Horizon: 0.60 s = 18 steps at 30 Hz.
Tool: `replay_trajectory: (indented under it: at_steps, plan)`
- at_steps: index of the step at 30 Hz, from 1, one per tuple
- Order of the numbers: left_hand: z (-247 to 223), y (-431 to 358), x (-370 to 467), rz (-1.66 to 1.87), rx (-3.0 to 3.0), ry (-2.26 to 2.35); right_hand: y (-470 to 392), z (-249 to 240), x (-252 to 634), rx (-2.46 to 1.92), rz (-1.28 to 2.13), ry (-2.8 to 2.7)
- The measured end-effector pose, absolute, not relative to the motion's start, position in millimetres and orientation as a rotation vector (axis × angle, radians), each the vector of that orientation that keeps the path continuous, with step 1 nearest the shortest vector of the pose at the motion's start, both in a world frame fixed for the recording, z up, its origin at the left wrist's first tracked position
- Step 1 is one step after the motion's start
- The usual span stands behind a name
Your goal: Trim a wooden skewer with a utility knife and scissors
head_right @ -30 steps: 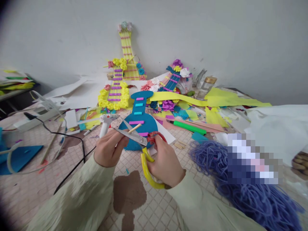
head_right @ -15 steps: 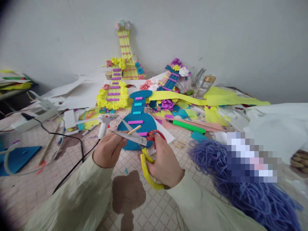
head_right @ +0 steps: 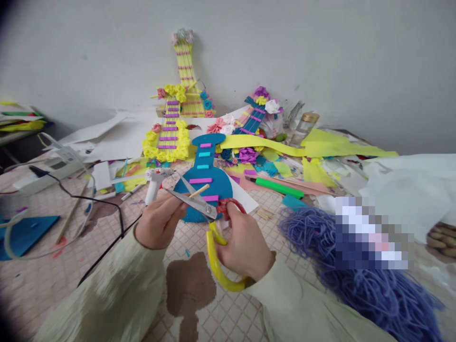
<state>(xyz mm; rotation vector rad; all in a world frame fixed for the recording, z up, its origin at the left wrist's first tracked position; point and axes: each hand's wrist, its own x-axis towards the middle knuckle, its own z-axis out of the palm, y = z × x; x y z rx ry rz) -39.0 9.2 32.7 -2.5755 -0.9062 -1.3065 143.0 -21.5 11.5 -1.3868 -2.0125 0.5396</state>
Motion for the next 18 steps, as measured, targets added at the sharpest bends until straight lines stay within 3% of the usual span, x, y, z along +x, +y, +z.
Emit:
replay_trajectory:
  at_steps: [18]
  plan:
    - [21,7,-33,-1.378,-2.426,-0.932,-22,7,140,-1.307,0.613,-1.964]
